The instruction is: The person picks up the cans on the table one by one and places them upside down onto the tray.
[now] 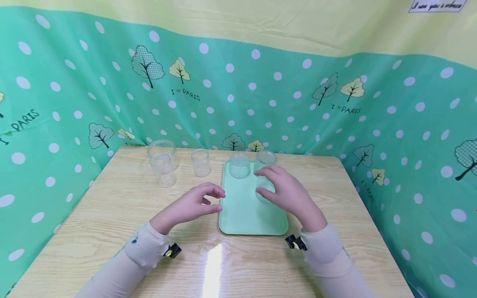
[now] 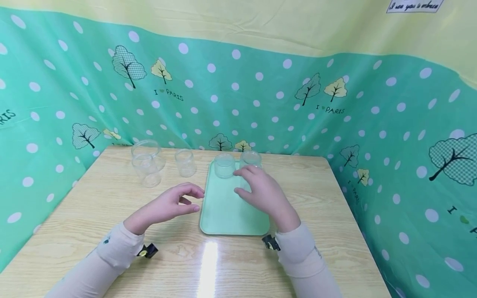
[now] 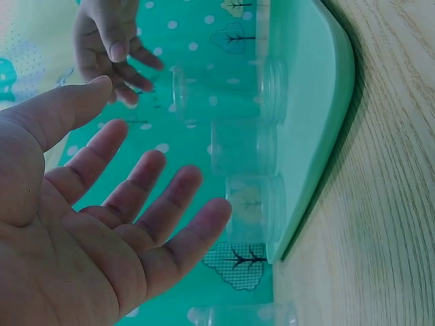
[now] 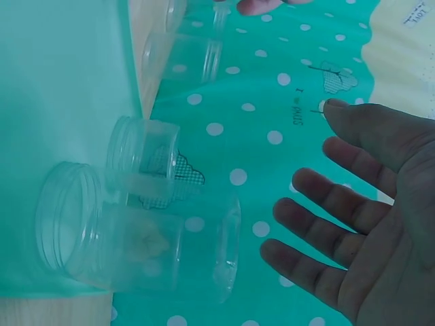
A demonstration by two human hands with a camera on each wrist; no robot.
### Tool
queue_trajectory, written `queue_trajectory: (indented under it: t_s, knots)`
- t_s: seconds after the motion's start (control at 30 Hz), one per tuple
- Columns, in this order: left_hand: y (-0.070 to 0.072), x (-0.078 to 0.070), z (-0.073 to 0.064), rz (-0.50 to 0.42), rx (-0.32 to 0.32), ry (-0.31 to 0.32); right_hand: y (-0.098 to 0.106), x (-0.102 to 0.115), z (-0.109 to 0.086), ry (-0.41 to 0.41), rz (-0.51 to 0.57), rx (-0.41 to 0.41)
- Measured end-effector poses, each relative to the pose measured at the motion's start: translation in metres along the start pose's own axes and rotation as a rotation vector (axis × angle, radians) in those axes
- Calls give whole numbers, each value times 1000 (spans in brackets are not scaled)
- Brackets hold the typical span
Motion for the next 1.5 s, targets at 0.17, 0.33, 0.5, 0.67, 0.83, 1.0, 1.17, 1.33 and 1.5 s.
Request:
queue_trajectory:
  t_s: [0.17, 0.33, 0.5, 0.67, 0.83, 1.0, 1.17, 1.33, 1.5]
  knots:
    - [0, -2, -1, 4, 1, 0, -6, 3, -4, 13, 1, -3]
    - [0, -4, -2, 0, 1, -3, -7, 6, -8, 29, 7, -24]
    - [0, -4, -2, 1, 3, -1, -8, 9, -11, 39, 14, -32]
    - [1, -4, -3, 3, -1, -5, -8, 13, -14, 54, 24, -41]
    - [2, -4, -3, 8, -8, -13, -7, 16, -17, 69, 36, -62]
    - [1, -5, -4, 10, -8, -10, -7, 18, -19, 87, 46, -77]
    - [2, -6, -3, 17, -10, -15, -8, 17, -20, 84, 49, -81]
    - [2, -8, -3, 10, -1, -13, -8, 16, -20, 91, 42, -85]
    - [2, -8, -3, 11, -5, -13, -8, 18, -21, 110, 34, -88]
Point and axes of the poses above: each hand's wrist, its own z-axis towards the middle knuckle, its own y-axis out of the back of the hand, x = y × z, the point moved 10 cm from there along z, towards the middle knuckle, and after that the axes turned 10 degrees about y, right-handed, at the moved point
